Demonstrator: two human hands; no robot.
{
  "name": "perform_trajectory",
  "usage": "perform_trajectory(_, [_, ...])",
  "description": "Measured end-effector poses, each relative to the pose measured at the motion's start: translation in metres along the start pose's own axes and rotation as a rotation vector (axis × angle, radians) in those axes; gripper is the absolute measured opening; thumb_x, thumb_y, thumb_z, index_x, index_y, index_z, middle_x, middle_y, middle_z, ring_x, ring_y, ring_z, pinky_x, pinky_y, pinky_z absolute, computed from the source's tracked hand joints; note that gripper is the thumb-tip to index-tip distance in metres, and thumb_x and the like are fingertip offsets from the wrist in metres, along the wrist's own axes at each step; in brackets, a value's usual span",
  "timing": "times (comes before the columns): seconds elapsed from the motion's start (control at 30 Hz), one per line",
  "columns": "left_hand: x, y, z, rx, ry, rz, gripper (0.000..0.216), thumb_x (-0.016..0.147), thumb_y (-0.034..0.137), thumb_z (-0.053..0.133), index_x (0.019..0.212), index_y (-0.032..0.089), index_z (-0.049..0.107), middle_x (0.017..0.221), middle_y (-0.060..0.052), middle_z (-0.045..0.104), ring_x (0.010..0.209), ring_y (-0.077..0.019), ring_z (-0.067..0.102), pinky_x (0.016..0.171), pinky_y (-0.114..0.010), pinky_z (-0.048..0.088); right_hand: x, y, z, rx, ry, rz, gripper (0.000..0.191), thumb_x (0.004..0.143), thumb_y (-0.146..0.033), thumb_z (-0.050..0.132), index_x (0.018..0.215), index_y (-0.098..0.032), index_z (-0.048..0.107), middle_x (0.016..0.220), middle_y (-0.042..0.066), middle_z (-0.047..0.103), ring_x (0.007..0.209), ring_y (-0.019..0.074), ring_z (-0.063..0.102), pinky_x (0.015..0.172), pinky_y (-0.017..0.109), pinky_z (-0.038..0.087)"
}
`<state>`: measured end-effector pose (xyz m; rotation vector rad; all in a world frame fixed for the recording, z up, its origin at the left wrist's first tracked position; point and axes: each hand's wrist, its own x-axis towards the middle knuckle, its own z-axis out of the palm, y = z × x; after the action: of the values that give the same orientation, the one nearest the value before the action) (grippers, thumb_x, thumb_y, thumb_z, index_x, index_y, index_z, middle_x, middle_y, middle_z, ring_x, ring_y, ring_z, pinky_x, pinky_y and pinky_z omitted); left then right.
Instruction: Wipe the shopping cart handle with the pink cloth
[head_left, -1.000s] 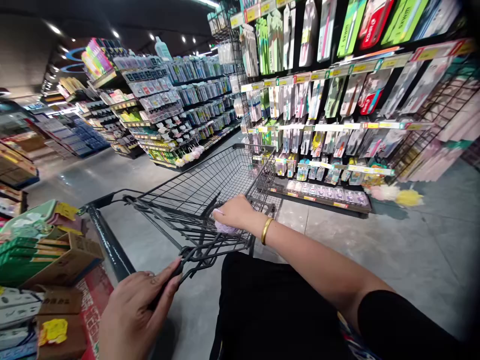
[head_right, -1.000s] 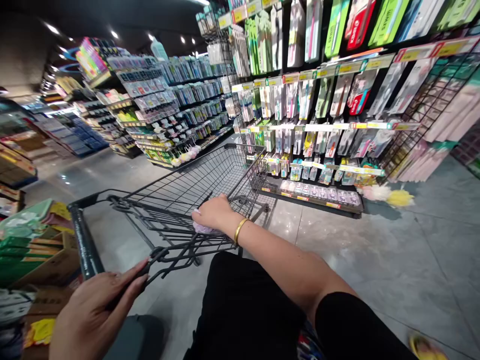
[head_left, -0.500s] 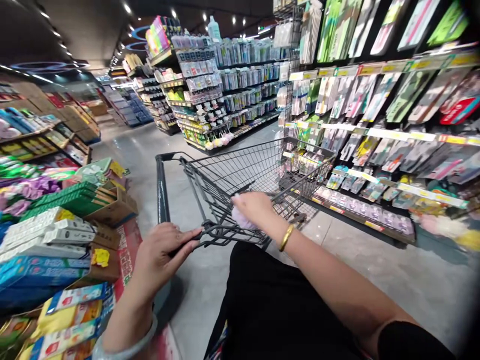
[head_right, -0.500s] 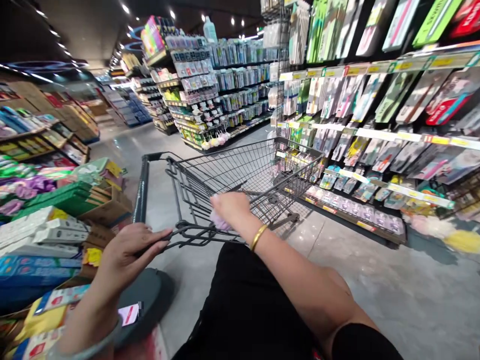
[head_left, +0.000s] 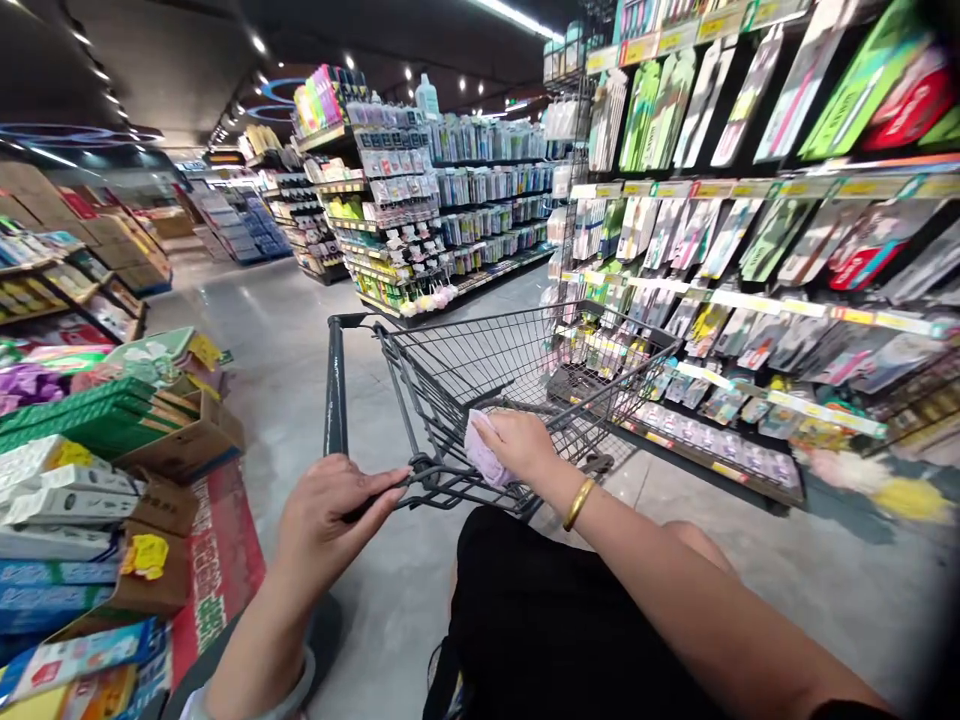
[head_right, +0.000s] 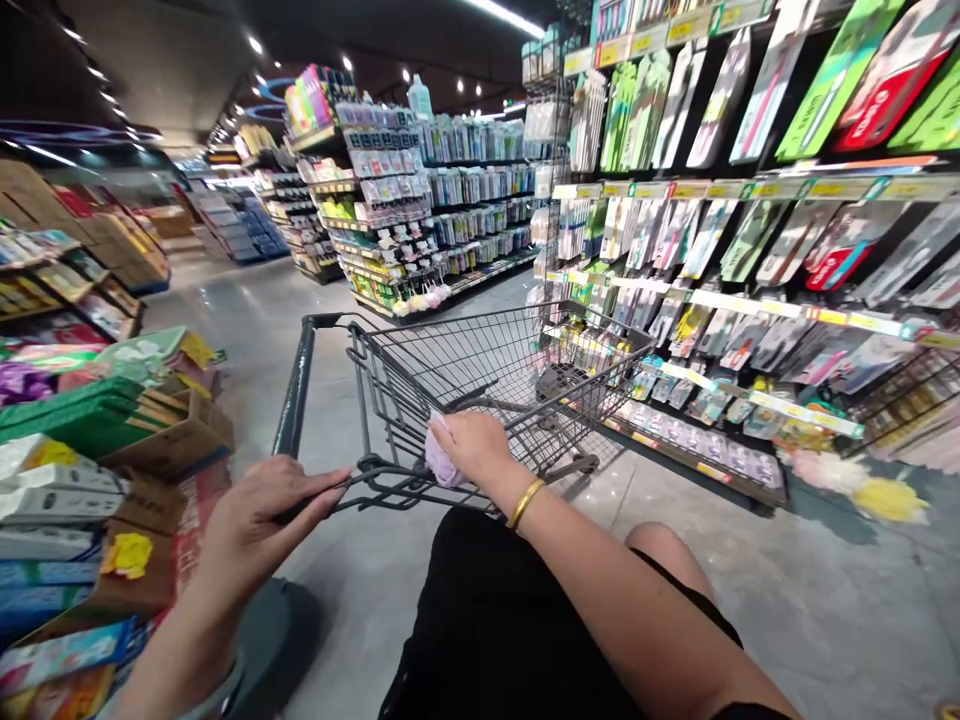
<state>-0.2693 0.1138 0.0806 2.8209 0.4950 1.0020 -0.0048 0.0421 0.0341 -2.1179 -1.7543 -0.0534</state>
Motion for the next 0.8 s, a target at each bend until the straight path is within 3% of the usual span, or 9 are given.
perform_trajectory(0.2, [0.009,-0.007,0.006,-0.028,-0.004,0.032,0.025,0.084,0.031,0.068,0.108,0.026,0.074,0.074,-0.003,0.075,0.061,-0.0149,0.060,0.062,-0.030,0.045,0.004,0.046,-0.015,-0.057,0.019,0.145,0.054,0.104,-0.046,0.023,0.091,-0.019,0.068,0.092,0.006,0.071,0.083,0.0157,0.063,0.066,0.026,0.033])
perform_trajectory(0.27, [0.012,-0.008,0.008,-0.030,-0.005,0.030,0.027,0.083,0.031,0.069,0.109,0.026,0.074,0.071,-0.003,0.073,0.060,-0.0150,0.059,0.062,-0.031,0.045,0.008,0.047,-0.017,-0.073,0.015,0.186,0.054,0.103,-0.046,0.024,0.089,-0.019,0.069,0.090,0.007,0.071,0.080,0.0169,0.063,0.066,0.027,0.034])
perform_trajectory(0.33, [0.016,-0.009,0.009,-0.030,0.004,0.038,0.026,0.083,0.032,0.069,0.109,0.027,0.074,0.070,-0.002,0.073,0.061,-0.0149,0.060,0.062,-0.031,0.045,0.013,0.032,-0.014,-0.089,0.015,0.125,0.055,0.102,-0.049,0.028,0.084,-0.019,0.070,0.085,0.008,0.071,0.076,0.0184,0.062,0.068,0.029,0.036])
perform_trajectory(0.47, [0.023,-0.013,0.010,-0.021,0.019,0.083,0.028,0.083,0.031,0.071,0.110,0.029,0.073,0.073,0.000,0.074,0.064,-0.0153,0.061,0.065,-0.030,0.047,0.023,-0.009,-0.003,-0.068,0.022,-0.183,0.055,0.098,-0.054,0.035,0.078,-0.019,0.072,0.078,0.008,0.070,0.076,0.0217,0.061,0.075,0.035,0.037])
perform_trajectory(0.53, [0.025,-0.017,0.010,-0.006,0.007,0.087,0.028,0.083,0.030,0.070,0.111,0.030,0.073,0.074,0.000,0.074,0.065,-0.0153,0.062,0.067,-0.031,0.048,0.024,-0.016,0.001,-0.045,0.009,-0.233,0.054,0.097,-0.055,0.036,0.078,-0.019,0.072,0.077,0.007,0.069,0.076,0.0218,0.060,0.074,0.035,0.037])
perform_trajectory(0.67, [0.025,-0.027,0.011,0.025,-0.013,0.089,0.028,0.085,0.033,0.068,0.112,0.030,0.072,0.074,0.001,0.074,0.067,-0.0152,0.064,0.074,-0.032,0.049,0.018,0.002,0.001,0.009,0.016,-0.223,0.046,0.095,-0.055,0.042,0.086,-0.020,0.071,0.088,0.007,0.068,0.086,0.0215,0.059,0.076,0.034,0.037])
perform_trajectory(0.8, [0.022,-0.027,0.005,0.131,-0.099,0.045,0.026,0.089,0.041,0.062,0.111,0.031,0.072,0.086,0.000,0.075,0.078,-0.0168,0.067,0.092,-0.037,0.046,0.011,0.030,-0.007,0.024,-0.001,-0.175,0.044,0.096,-0.055,0.041,0.092,-0.021,0.069,0.096,0.007,0.067,0.092,0.0205,0.058,0.076,0.031,0.038])
